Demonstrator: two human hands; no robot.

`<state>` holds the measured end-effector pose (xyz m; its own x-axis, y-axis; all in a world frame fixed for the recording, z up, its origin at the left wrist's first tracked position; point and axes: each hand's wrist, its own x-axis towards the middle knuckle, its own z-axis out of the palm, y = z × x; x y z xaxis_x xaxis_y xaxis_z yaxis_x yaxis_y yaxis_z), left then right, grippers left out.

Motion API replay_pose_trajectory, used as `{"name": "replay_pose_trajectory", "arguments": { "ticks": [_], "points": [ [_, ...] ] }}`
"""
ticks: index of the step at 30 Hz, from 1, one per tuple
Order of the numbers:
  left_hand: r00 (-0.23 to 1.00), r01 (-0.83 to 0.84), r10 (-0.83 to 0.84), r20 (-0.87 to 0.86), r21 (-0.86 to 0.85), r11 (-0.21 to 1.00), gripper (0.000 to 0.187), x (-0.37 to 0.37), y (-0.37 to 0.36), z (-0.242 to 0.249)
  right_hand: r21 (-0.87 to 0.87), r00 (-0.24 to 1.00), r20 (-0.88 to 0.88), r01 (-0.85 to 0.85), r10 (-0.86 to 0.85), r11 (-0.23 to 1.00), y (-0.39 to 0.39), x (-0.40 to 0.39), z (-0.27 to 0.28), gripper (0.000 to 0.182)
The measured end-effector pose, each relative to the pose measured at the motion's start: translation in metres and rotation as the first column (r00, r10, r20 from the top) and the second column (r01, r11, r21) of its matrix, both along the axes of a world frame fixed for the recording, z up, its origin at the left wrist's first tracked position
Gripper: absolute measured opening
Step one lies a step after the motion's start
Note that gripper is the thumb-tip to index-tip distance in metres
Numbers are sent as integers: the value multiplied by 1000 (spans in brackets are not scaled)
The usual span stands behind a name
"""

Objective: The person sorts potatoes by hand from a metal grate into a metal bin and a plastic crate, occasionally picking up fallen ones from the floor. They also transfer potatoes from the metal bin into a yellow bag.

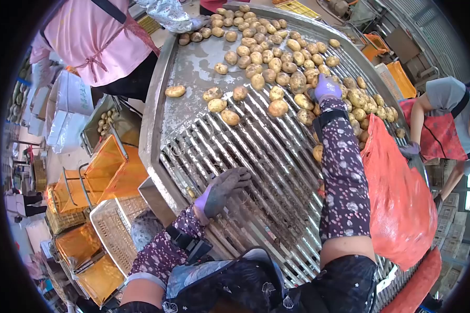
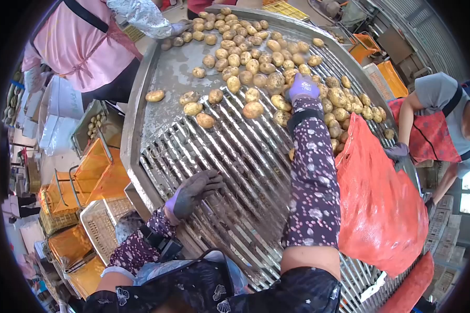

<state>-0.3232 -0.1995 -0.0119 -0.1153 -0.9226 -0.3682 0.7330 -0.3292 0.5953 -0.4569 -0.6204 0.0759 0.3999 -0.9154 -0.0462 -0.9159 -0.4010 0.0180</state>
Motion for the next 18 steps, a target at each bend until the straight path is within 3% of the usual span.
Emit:
{"name": "replay_pose_trajectory", "arguments": {
  "ticks": [1,2,4,6,7,8,9,10,11,12,13,14,15,16,17,18],
  "points": [
    [986,23,-25,-165,-14,1000,56,6,-8,-26,42,1000,-31,1,0,999,0,1,3,60],
    [943,-26,-57,328,241,970,56,-10,-29,116,150,993,-47,-97,105,984,-9,-2,-5,62],
    [975,-63,29,221,148,987,59,-9,-46,106,406,996,92,-36,-1,913,48,1,53,59],
    [988,-152,151,34,29,988,59,-7,-69,83,631,927,362,-168,-95,758,107,8,86,50],
    [971,-217,215,-107,-14,976,58,-7,-76,71,613,961,158,-277,229,740,122,15,82,47],
    [962,-240,241,-129,27,970,54,-11,-92,96,603,802,356,-589,480,538,130,3,64,49],
    [975,-219,222,16,-115,969,52,-14,-94,93,552,644,483,-750,594,364,132,3,42,53],
    [963,-172,217,162,-253,952,53,-16,-95,88,573,763,303,-624,571,531,117,8,43,57],
    [987,-148,123,-105,-280,949,49,-13,-97,83,467,848,223,-526,481,711,89,11,48,60],
    [936,-112,4,-352,-285,952,47,-11,-100,78,354,921,172,-390,350,850,61,13,51,63],
    [927,-148,147,-345,23,989,45,-9,-90,76,144,943,265,-245,201,959,21,-4,61,66],
    [973,-159,149,-176,-43,986,45,-9,-79,76,-31,928,337,-158,159,987,-19,-36,56,69],
    [982,-170,163,-100,-69,983,43,-6,-72,77,82,992,74,96,-102,992,-49,-60,57,71],
    [974,-189,178,-138,-70,980,42,-3,-66,78,223,985,-18,169,-169,960,-81,-85,42,77],
    [959,-187,167,-228,-70,980,40,-2,-61,74,193,969,-75,247,-237,950,-56,-92,44,72],
    [933,-182,146,-328,-83,980,39,2,-58,66,221,971,-221,141,-91,965,-49,-86,49,70]
  ]
}}
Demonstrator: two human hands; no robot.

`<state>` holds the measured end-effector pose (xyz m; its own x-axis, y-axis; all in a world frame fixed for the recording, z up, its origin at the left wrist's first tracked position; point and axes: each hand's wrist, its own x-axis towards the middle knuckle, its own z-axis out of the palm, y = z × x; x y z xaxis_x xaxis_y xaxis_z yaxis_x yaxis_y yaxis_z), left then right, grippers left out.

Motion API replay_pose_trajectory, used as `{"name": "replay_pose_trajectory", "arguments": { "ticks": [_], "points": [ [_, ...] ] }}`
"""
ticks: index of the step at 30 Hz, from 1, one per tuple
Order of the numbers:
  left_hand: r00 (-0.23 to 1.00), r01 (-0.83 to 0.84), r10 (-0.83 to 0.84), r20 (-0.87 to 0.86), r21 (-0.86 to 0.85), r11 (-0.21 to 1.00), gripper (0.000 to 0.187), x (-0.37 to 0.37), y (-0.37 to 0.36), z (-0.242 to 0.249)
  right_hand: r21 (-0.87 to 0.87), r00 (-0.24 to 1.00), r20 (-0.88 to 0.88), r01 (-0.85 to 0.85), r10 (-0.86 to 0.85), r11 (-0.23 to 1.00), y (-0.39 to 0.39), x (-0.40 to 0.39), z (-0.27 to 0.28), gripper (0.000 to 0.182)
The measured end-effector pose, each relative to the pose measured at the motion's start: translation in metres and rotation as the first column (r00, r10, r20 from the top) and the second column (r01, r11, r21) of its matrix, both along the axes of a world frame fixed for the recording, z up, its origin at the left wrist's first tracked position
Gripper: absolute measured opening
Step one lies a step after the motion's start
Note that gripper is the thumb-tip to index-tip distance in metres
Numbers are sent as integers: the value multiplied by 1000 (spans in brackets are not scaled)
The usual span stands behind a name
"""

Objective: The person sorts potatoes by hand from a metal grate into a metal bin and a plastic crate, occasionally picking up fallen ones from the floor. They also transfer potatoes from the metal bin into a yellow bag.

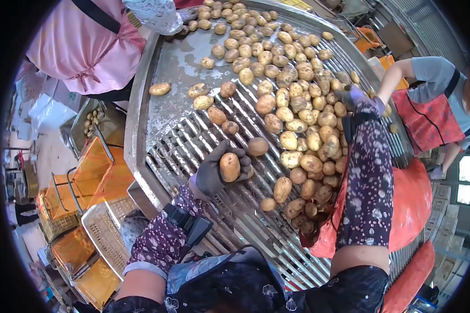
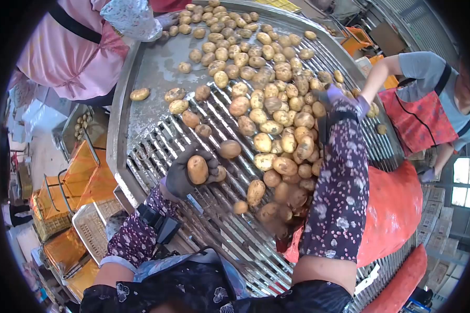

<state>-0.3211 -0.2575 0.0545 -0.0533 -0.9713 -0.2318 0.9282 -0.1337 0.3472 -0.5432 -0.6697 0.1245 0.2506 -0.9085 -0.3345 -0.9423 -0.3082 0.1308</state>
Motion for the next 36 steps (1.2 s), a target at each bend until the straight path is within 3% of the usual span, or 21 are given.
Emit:
{"name": "replay_pose_trajectory", "arguments": {
  "ticks": [1,5,6,7,9,11,13,14,16,17,19,22,24,26,27,28,31,32,33,34,36],
  "points": [
    [981,97,-109,-161,-81,992,35,7,-1,-20,67,980,-141,-132,141,989,12,8,10,69],
    [959,75,-84,269,46,996,51,-7,-8,-18,470,558,-523,-441,644,764,58,36,50,64],
    [955,102,-113,276,52,993,52,-6,-15,-7,420,735,-338,-441,588,793,57,29,46,61],
    [950,126,-139,280,64,990,54,-7,-19,6,410,869,48,-466,492,784,49,17,26,58],
    [980,126,-129,154,29,992,55,-11,-23,20,416,717,620,-644,318,642,71,18,4,53],
    [993,108,-109,-42,-20,994,55,-16,-26,11,522,709,678,-649,191,554,152,67,46,50],
    [992,125,-127,-23,-83,989,55,-11,-29,-3,522,723,639,-659,264,541,150,97,42,54],
    [992,126,-126,7,-27,992,54,-6,-27,-6,480,655,754,-599,49,641,122,105,20,58],
    [994,106,-107,-26,-34,994,52,5,-20,5,191,661,729,-443,175,876,58,126,-18,61],
    [998,65,-64,25,-5,998,52,8,-15,9,-131,767,482,-414,422,901,35,134,-30,61],
    [995,-36,33,89,30,999,53,13,-5,14,-11,877,273,-408,395,913,4,140,-81,63],
    [989,-134,130,64,60,989,54,21,6,18,-34,890,-23,-457,456,889,40,154,-72,51],
    [988,-91,97,-122,55,994,55,31,12,10,214,893,83,-450,442,867,21,159,-80,40],
    [990,-105,100,-95,-51,993,51,33,19,10,207,832,81,-552,548,808,48,154,-66,33],
    [985,-106,94,-147,-71,992,48,34,21,14,35,769,26,-639,638,768,75,149,-66,31],
    [977,-138,128,-169,-53,989,47,33,24,6,0,824,82,-563,561,827,87,153,-77,28],
    [953,-247,242,-182,-3,969,49,35,48,9,119,772,154,-634,616,764,109,153,-80,35],
    [944,-280,278,-176,10,960,51,38,58,14,489,847,465,-487,256,724,145,150,-36,43],
    [896,-269,255,-363,13,963,53,43,66,10,622,838,546,-397,-11,675,164,149,-28,47],
    [894,-304,293,-339,24,953,54,48,74,16,674,759,625,-407,-183,616,176,139,-36,47],
    [881,-367,363,-303,47,929,57,50,90,25,534,525,825,-602,-210,594,248,146,2,47]
  ]
}}
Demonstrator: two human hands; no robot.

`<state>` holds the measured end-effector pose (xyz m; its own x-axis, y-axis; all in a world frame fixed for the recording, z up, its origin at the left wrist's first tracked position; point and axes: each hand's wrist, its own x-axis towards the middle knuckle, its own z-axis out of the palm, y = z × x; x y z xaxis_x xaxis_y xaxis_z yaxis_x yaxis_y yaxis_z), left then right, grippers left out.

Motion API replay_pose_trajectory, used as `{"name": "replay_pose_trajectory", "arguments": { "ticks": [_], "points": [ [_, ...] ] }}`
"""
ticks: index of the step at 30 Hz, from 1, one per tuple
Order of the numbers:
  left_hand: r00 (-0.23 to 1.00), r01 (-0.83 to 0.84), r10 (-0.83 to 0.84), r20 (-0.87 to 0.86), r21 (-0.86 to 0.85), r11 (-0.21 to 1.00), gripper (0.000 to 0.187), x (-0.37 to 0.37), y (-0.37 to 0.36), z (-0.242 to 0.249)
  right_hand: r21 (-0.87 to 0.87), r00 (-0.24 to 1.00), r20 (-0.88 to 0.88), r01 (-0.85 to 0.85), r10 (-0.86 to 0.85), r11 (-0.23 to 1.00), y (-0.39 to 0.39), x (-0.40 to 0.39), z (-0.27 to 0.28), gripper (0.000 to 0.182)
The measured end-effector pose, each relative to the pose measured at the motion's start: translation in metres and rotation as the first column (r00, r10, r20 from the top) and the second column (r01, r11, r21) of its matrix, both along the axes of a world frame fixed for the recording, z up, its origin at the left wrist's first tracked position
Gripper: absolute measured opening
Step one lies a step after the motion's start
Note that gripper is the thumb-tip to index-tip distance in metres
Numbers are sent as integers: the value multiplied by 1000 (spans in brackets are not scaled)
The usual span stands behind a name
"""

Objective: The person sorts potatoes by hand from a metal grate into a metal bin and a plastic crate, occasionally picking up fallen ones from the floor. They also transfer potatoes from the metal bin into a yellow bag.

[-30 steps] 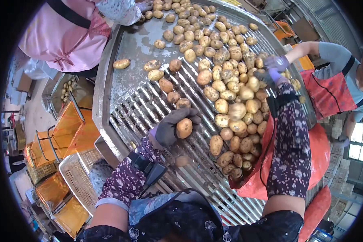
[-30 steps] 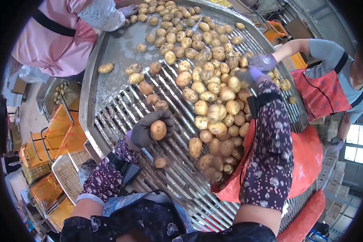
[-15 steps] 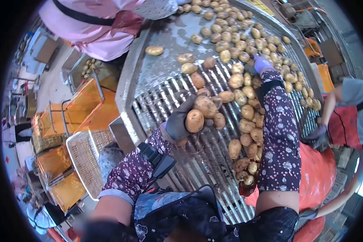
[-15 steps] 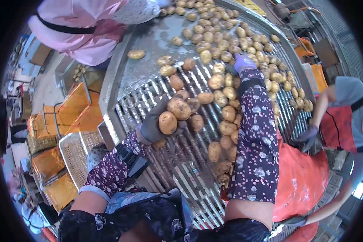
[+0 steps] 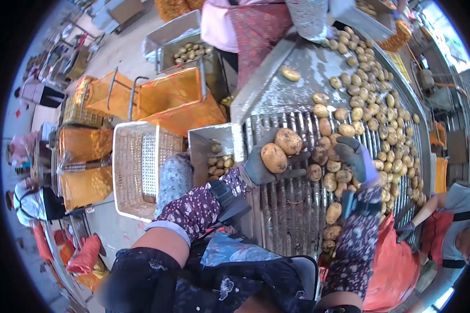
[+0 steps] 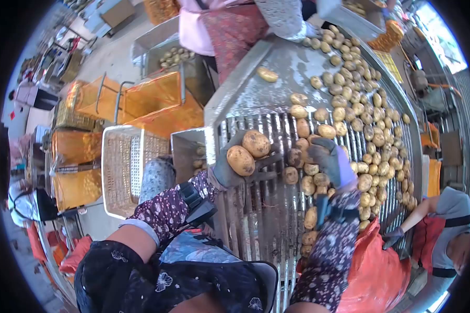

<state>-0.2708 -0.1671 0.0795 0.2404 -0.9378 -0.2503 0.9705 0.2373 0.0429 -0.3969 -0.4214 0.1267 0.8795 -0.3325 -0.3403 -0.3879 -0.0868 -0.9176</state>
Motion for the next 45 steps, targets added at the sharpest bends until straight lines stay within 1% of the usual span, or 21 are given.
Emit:
{"name": "replay_pose_trajectory", "arguments": {
  "ticks": [1,3,7,13,15,17,18,21,23,25,26,27,29,30,31,35,38,39,41,43,45],
  "points": [
    [999,-39,39,8,-14,999,56,1,9,3,152,985,94,133,-148,980,36,9,-8,49],
    [994,-107,108,20,-42,993,54,5,27,8,-353,965,218,-62,147,933,106,35,-12,47],
    [959,-232,259,117,-204,951,27,53,62,-57,-615,864,344,-88,367,784,199,55,10,49],
    [913,-408,406,-42,-112,906,19,192,169,-26,-577,906,209,-190,369,794,201,7,3,42],
    [502,-645,368,783,55,762,12,262,219,-93,-524,950,215,-83,226,848,192,-21,-19,36],
    [828,-39,283,484,-454,890,34,295,233,-100,-536,957,289,174,-14,826,182,-57,-31,32],
    [721,-573,528,448,-44,818,37,276,230,-77,-559,920,365,338,-142,757,175,-68,-33,30],
    [637,-707,210,742,454,542,52,179,173,-29,-806,863,336,470,-377,359,171,-116,-46,26],
    [435,-656,17,900,304,691,51,132,141,-61,-505,865,70,459,-496,730,190,-135,-62,22],
    [55,-609,-192,980,185,772,46,61,99,-24,-645,982,79,182,-172,742,211,-141,-35,18],
    [105,-513,-101,989,141,847,39,32,82,-24,-487,942,168,337,-292,806,213,-146,-36,18],
    [-252,-471,-213,944,73,879,39,7,67,-32,-301,879,239,470,-412,830,213,-150,-39,17],
    [-364,-245,-398,842,326,913,46,-48,40,26,-376,800,311,600,-514,706,202,-154,-33,17],
    [-446,-93,-163,880,135,986,46,-62,28,8,-617,805,328,579,-494,533,187,-160,-26,18],
    [-552,-40,-165,817,172,984,46,-71,18,7,-550,694,454,711,-559,437,169,-178,-46,21],
    [-879,-58,-191,436,301,952,50,-89,-22,-18,-897,801,374,440,-467,36,107,-184,-38,42],
    [-976,-123,-155,155,201,972,58,-55,-46,-44,-928,813,79,271,-577,254,74,-167,-48,50],
    [-988,-126,-137,70,143,982,60,-43,-57,-52,-785,767,56,429,-639,447,60,-161,-41,54],
    [-883,-417,-468,41,392,820,58,-28,-73,-18,-592,846,57,456,-530,665,43,-165,-46,62],
    [-731,-531,-671,122,516,672,63,1,-75,-5,-770,883,-57,258,-466,584,56,-170,-33,66],
    [-743,-545,-644,182,394,740,64,36,-55,-52,-828,871,-126,172,-475,534,72,-182,-33,71]
  ]
}}
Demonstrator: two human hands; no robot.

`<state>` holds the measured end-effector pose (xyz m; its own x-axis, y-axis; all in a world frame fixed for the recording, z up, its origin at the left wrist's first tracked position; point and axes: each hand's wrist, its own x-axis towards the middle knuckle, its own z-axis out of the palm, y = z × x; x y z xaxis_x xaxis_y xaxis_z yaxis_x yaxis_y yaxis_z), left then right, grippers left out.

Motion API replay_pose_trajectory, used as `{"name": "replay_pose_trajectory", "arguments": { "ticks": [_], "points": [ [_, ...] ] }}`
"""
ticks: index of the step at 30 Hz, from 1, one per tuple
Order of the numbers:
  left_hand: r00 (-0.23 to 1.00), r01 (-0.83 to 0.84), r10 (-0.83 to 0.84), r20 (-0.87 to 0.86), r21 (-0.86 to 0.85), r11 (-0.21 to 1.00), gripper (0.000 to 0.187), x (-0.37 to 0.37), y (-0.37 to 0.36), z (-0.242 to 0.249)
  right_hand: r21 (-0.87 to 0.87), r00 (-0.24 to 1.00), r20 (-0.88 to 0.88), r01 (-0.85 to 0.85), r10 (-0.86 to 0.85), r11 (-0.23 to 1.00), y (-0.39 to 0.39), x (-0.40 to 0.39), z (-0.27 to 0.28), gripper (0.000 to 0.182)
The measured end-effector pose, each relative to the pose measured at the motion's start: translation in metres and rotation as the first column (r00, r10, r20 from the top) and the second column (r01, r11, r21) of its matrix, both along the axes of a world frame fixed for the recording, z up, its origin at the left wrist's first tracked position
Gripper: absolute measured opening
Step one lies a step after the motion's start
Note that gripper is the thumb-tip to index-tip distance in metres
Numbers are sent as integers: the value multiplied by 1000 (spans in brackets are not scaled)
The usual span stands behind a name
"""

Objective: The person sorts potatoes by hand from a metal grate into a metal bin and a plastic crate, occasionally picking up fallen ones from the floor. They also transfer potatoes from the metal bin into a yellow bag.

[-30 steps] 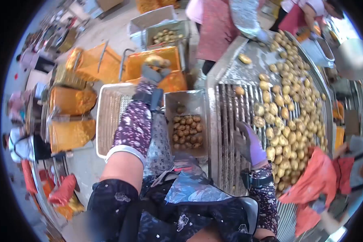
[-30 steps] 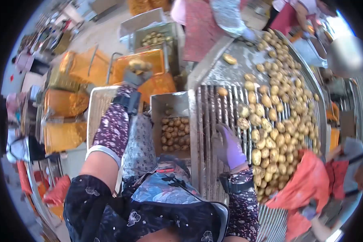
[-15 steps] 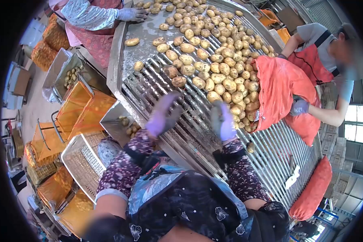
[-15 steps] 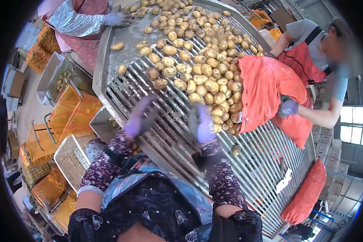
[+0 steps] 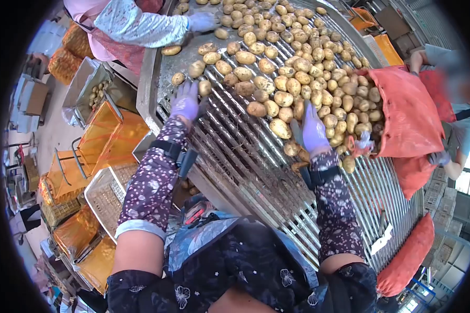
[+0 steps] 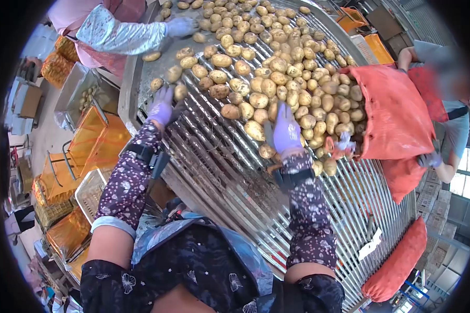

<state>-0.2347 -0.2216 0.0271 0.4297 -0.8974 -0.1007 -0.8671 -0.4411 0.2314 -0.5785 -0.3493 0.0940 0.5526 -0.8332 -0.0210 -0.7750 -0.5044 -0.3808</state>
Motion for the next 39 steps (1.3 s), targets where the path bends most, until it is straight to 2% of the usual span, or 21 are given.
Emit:
{"name": "replay_pose_trajectory", "arguments": {
  "ticks": [2,5,8,11,12,13,16,17,18,19,20,22,23,25,27,29,30,32,34,37,39],
  "points": [
    [1000,8,-8,-7,-83,997,63,17,18,-33,-327,994,28,-93,108,940,13,-19,-20,71],
    [994,103,-99,35,-150,983,63,3,45,-29,260,939,333,-3,-87,966,30,-26,6,71],
    [998,12,-18,-62,-83,997,57,-32,46,0,220,986,164,-15,-22,975,10,-12,16,72],
    [946,-66,34,-322,-91,994,52,-58,41,15,-69,1000,9,-15,15,997,-28,2,-22,64],
    [838,-81,-21,-545,-164,983,54,-70,45,23,-144,998,-57,-15,7,989,-37,7,-31,62],
    [675,-117,-81,-733,-215,970,55,-82,49,31,-4,998,-59,-11,11,1000,-41,15,-18,58],
    [-57,-319,-150,-987,-124,940,59,-108,54,51,430,986,91,86,-138,899,-12,47,26,50],
    [-294,-377,-141,-945,-20,926,59,-118,55,51,206,997,80,-31,15,978,4,50,16,53],
    [-385,-356,-128,-914,19,934,68,-127,57,62,163,979,150,-164,140,973,35,54,24,60],
    [-302,-269,-233,-925,-152,951,66,-134,59,60,261,923,327,-296,204,919,50,55,4,67],
    [-358,-248,-244,-901,-161,955,65,-134,60,53,192,877,338,-418,340,888,72,60,18,68],
    [-592,-265,-167,-789,-6,964,64,-131,59,35,409,855,518,-264,15,874,81,59,25,60],
    [-746,-275,-106,-658,160,948,63,-127,60,25,345,967,253,-56,-35,937,63,49,14,54],
    [-832,-258,-112,-543,200,945,59,-115,67,44,60,989,-147,15,-6,998,43,22,-16,54],
    [-870,-263,-134,-475,217,940,62,-106,72,49,-96,940,-334,-114,76,989,39,19,-39,50],
    [-279,-342,-367,-887,-266,901,66,-105,74,39,-157,904,-422,-151,72,976,31,28,-52,47],
    [-343,-368,-377,-860,-246,897,68,-103,76,38,-180,895,-441,-156,62,971,26,30,-60,45],
    [-465,-417,-396,-791,-199,887,73,-99,79,35,171,884,-423,-137,198,976,32,52,8,54],
    [-810,-428,-316,-494,128,895,73,-90,83,65,653,964,252,-236,88,720,41,51,-3,57],
    [-660,-424,-306,-686,4,906,70,-79,100,69,735,825,539,-362,-170,574,73,71,8,65],
    [-444,-422,-488,-751,-306,854,56,-75,113,64,542,834,552,-366,7,757,93,91,11,67]
  ]
}}
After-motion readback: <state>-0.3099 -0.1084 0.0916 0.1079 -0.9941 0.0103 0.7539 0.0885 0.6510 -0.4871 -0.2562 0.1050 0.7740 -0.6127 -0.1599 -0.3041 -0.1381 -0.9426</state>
